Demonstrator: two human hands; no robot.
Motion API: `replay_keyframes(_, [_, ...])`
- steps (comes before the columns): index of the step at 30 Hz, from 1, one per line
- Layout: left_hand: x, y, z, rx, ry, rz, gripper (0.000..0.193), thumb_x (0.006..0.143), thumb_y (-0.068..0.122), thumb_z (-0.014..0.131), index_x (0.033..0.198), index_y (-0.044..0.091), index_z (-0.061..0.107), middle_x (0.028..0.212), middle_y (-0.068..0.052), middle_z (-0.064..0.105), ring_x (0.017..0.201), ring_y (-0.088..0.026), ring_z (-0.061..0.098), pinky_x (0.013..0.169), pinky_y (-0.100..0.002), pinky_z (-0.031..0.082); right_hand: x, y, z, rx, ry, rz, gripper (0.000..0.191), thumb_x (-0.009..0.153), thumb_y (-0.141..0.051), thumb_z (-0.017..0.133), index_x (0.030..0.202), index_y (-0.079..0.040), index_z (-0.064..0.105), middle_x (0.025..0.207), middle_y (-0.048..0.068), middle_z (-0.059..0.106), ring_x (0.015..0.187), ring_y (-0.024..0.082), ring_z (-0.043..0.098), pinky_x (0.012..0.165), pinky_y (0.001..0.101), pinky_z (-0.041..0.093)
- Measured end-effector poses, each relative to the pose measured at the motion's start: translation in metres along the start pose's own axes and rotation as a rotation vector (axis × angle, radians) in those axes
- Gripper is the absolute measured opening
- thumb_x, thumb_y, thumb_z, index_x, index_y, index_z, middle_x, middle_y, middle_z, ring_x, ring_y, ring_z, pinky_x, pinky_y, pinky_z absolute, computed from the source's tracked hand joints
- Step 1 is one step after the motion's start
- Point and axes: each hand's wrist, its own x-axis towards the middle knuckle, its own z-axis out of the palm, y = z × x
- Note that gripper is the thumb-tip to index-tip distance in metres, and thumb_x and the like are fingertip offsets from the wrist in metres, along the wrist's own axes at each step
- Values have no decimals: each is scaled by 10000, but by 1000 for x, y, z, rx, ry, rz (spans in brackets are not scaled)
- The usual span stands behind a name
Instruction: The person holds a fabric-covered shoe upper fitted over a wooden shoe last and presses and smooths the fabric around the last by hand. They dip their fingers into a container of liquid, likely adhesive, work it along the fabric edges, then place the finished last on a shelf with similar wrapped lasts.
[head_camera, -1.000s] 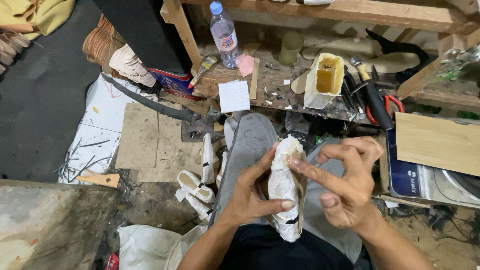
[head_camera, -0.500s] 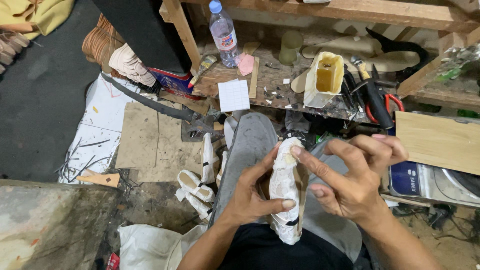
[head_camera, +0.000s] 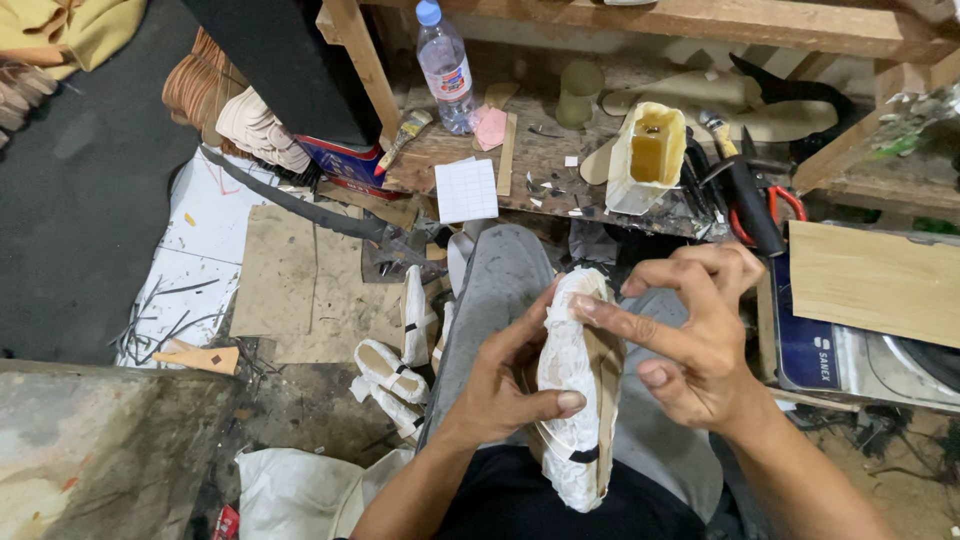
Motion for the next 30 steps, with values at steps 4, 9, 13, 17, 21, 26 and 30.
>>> replay_keyframes(4, [-1,1,1,-81,20,-31,1049,822,103,826,1679,-18,233,1493,-170,575,1354,-216,568,1189,-352,424,-3,0,0,-154,22,-100,565,1070,-581,333,1210,-267,782,1037,75,610,1054,301,441,1050,519,252])
replay_keyframes(9, [0,0,2,-95,27,-28,1029,839,103,809,1678,-16,225,1492,-185,575,1342,-227,583,1182,-362,452,-8,-1,1,-296,82,-122,540,1035,-626,380,1195,-316,792,998,15,603,1033,280,425,1033,550,222])
replay_keyframes(13, [0,0,3,-109,21,-21,1022,849,93,808,1673,-16,214,1519,-179,544,1377,-216,548,1197,-358,421,-7,1,0,-205,66,-100,604,1070,-637,320,1261,-267,758,1049,47,592,1077,297,423,1043,533,217])
replay_keyframes(17, [-1,-1,4,-99,27,-20,1013,858,101,806,1674,-21,218,1521,-177,544,1380,-215,548,1201,-356,417,-6,1,2,-224,35,-131,581,1078,-604,326,1242,-269,772,1061,58,614,1051,297,439,1037,534,227])
replay_keyframes(21, [-1,-3,3,-128,52,-18,1007,867,117,808,1678,-33,229,1487,-195,567,1326,-231,583,1156,-373,464,-11,-3,10,-212,70,-132,569,1053,-603,322,1204,-308,784,1014,-2,610,1022,264,443,1040,536,225])
replay_keyframes(26, [-2,-5,1,-143,54,-27,1011,866,132,811,1673,-29,223,1501,-188,550,1330,-215,579,1150,-357,460,-15,-1,12,-255,69,-141,581,1074,-584,335,1228,-247,783,1040,51,625,1036,273,451,1046,533,223])
replay_keyframes(30, [-2,-5,0,-163,56,-8,995,882,127,803,1674,-25,220,1540,-170,528,1386,-201,549,1181,-340,434,-15,-1,10,-292,82,-200,549,1061,-587,370,1216,-274,794,1030,18,638,1014,260,442,1022,505,215])
